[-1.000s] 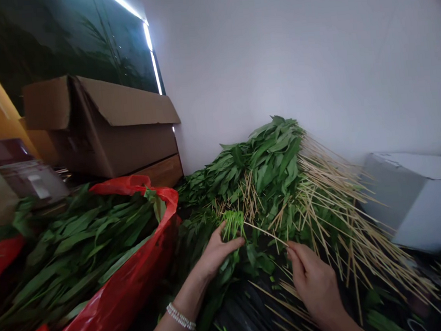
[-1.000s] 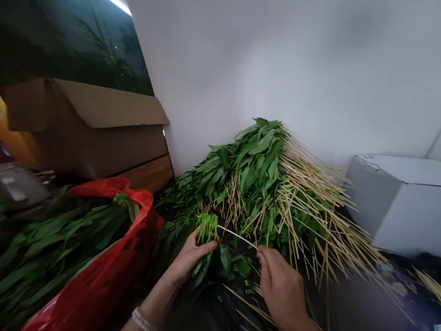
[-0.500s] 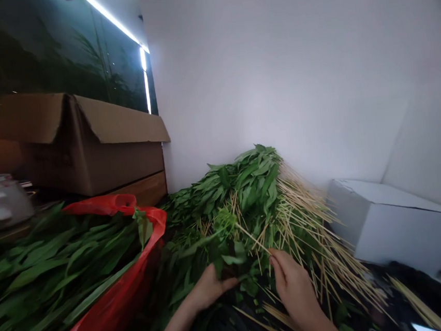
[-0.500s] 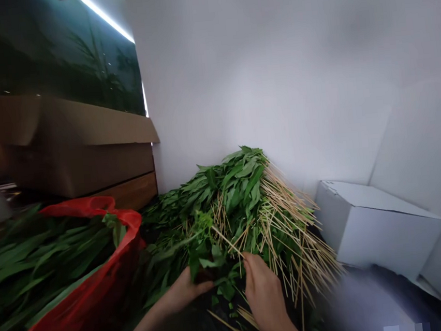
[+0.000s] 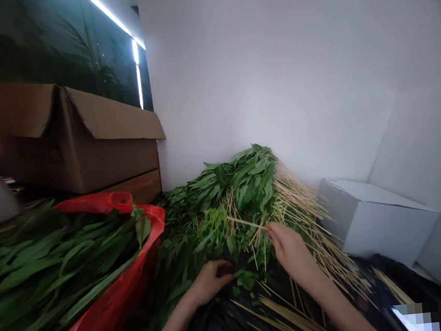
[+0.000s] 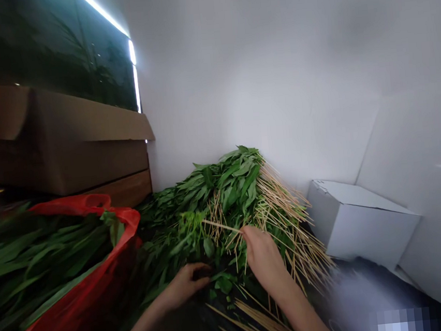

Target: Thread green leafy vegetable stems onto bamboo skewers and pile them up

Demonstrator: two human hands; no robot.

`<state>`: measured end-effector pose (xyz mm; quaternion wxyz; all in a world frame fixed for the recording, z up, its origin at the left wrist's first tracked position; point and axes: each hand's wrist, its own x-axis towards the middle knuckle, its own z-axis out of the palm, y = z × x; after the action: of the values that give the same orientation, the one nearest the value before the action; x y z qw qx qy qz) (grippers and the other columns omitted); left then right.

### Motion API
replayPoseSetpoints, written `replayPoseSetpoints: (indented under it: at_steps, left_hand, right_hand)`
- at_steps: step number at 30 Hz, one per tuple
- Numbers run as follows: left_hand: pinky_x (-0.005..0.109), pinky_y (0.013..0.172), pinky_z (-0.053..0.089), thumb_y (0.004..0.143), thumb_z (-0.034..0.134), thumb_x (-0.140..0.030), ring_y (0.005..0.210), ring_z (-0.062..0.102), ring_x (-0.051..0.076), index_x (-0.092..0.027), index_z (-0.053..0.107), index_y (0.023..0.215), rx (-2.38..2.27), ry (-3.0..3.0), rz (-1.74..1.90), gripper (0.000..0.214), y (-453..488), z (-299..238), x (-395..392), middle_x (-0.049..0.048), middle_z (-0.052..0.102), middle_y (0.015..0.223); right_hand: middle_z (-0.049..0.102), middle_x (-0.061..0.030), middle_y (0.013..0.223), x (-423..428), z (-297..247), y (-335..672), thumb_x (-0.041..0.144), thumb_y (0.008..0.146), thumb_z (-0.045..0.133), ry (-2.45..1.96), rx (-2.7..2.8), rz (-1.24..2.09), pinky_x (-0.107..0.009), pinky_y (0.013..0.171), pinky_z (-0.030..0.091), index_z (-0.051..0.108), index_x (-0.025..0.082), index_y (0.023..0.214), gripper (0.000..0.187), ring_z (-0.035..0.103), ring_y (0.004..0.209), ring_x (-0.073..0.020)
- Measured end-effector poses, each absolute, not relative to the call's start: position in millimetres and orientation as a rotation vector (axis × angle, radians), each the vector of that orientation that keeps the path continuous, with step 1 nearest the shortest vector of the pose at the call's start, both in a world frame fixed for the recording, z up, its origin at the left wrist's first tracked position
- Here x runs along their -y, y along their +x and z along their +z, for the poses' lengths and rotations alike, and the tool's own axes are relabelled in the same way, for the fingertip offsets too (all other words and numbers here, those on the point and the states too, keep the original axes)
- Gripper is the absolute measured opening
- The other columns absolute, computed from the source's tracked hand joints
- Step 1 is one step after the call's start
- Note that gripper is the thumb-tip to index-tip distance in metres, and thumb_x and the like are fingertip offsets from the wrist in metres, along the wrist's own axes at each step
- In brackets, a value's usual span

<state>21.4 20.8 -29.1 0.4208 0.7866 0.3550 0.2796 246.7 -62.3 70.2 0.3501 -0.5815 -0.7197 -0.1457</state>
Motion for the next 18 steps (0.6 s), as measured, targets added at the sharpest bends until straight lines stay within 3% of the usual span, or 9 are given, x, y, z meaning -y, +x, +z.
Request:
replayPoseSetpoints:
  at_steps: [9, 14, 18]
  left_hand:
    - [0.027, 0.078, 0.045, 0.072, 0.063, -0.035, 0.089, 0.064, 0.024, -0.015, 0.071, 0.098, -0.872, 1.963, 0.705, 0.034, 23.5, -23.4, -19.5, 0.006, 0.073, 0.096]
    - [0.027, 0.075, 0.044, 0.069, 0.065, -0.036, 0.084, 0.064, 0.023, -0.016, 0.073, 0.091, -0.865, 1.908, 0.706, 0.031, 24.4, -19.1, -18.3, 0.0039, 0.074, 0.087]
    - [0.028, 0.077, 0.044, 0.07, 0.063, -0.034, 0.087, 0.064, 0.024, -0.016, 0.072, 0.092, -0.884, 1.953, 0.714, 0.03, 24.1, -20.8, -18.6, 0.0052, 0.074, 0.092]
  right_hand:
    - [0.066, -0.0038, 0.085, 70.7, 88.6, 297.6, 0.04, 0.091, 0.04, -1.311, 1.252, -0.111, -0.032, 0.071, 0.048, 0.053, 0.021, 0.094, 0.024, 0.062, 0.071, -0.0167]
    - [0.065, -0.0038, 0.085, 86.7, 94.5, 325.7, 0.045, 0.089, 0.043, -1.282, 1.172, -0.074, -0.033, 0.071, 0.049, 0.052, 0.022, 0.092, 0.025, 0.062, 0.07, -0.016]
    - [0.065, -0.0024, 0.079, 94.8, 102.0, 335.4, 0.045, 0.088, 0.045, -1.321, 1.174, -0.091, -0.032, 0.071, 0.049, 0.054, 0.021, 0.094, 0.027, 0.062, 0.068, -0.0153]
